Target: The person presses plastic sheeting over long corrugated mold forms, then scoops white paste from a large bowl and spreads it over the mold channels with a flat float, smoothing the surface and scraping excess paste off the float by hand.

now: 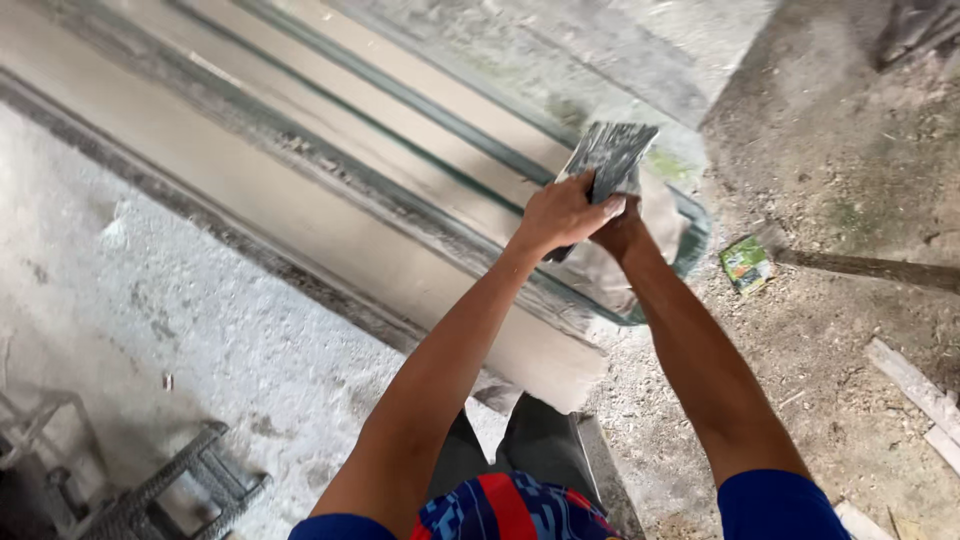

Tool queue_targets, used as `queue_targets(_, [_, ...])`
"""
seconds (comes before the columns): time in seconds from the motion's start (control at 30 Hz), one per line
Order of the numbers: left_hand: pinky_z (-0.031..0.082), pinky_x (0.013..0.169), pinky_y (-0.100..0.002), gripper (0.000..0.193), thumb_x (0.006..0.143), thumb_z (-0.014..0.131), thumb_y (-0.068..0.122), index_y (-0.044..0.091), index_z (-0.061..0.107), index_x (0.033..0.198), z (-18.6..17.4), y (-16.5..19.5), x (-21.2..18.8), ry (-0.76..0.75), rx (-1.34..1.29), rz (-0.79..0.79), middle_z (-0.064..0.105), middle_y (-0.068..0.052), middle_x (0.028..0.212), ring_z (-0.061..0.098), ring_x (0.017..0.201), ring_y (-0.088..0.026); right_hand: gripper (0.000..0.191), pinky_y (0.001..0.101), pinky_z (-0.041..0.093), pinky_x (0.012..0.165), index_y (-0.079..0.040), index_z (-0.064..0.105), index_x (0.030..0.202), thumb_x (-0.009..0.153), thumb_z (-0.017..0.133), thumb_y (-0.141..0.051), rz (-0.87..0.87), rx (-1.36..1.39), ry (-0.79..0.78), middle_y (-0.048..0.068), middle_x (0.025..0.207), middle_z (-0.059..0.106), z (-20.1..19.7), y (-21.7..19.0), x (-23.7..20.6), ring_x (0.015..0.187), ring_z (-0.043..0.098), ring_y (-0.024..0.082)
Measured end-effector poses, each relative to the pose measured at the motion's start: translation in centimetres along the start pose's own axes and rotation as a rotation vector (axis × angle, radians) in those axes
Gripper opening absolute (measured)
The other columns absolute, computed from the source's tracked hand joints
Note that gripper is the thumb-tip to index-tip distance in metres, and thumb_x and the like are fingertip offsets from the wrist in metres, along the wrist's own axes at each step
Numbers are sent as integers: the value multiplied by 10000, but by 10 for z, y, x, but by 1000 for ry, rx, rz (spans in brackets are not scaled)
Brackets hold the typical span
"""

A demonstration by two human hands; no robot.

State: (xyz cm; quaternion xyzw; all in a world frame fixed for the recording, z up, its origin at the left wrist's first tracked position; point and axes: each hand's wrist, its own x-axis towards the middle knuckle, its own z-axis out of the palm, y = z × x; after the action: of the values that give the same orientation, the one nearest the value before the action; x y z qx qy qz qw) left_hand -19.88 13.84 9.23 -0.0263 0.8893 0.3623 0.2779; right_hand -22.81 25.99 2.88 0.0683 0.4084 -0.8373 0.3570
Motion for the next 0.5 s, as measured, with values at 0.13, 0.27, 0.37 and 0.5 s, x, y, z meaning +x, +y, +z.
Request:
queue_targets(0.13, [578, 883, -479, 731, 858, 520, 694, 154, 606, 1343, 34, 26, -10, -92, -27, 8, 766, -149, 1059, 751, 1008, -330, 612, 539, 377, 1172, -134, 434, 1533, 1035, 435, -491, -106, 1388, 255, 140, 1589, 447, -29, 0, -44, 1451, 400, 342])
queue_targets(0.27, [565, 811, -485, 730, 873, 599, 637, 150, 569, 1416, 50, 39, -18, -12, -34, 232, 734, -156, 1032, 698, 947, -345, 690, 489, 359, 1217, -125, 391, 1548, 995, 452, -533, -23, 855, 229, 149, 1602, 434, -45, 1, -82, 1478, 389, 315])
queue_targets(0.37, [585, 617, -395, 590, 961, 509, 474, 154, 482, 1456, 47, 49, -21, -368, -2, 73, 713, -78, 809, 684, 672, -187, 751, 451, 345, 1252, -119, 359, 1560, 965, 464, -565, 134, -207, 298, 156, 1611, 424, -47, -11, -115, 1499, 381, 295])
queue_targets(0.5, [498, 476, -302, 387, 1016, 493, 267, 109, 612, 1348, 17, 50, -23, -367, -23, -19, 644, -21, 750, 530, 543, -107, 836, 401, 327, 1297, -110, 317, 1575, 924, 481, -608, 76, -1248, 329, 166, 1624, 412, -49, -42, -142, 1526, 370, 268])
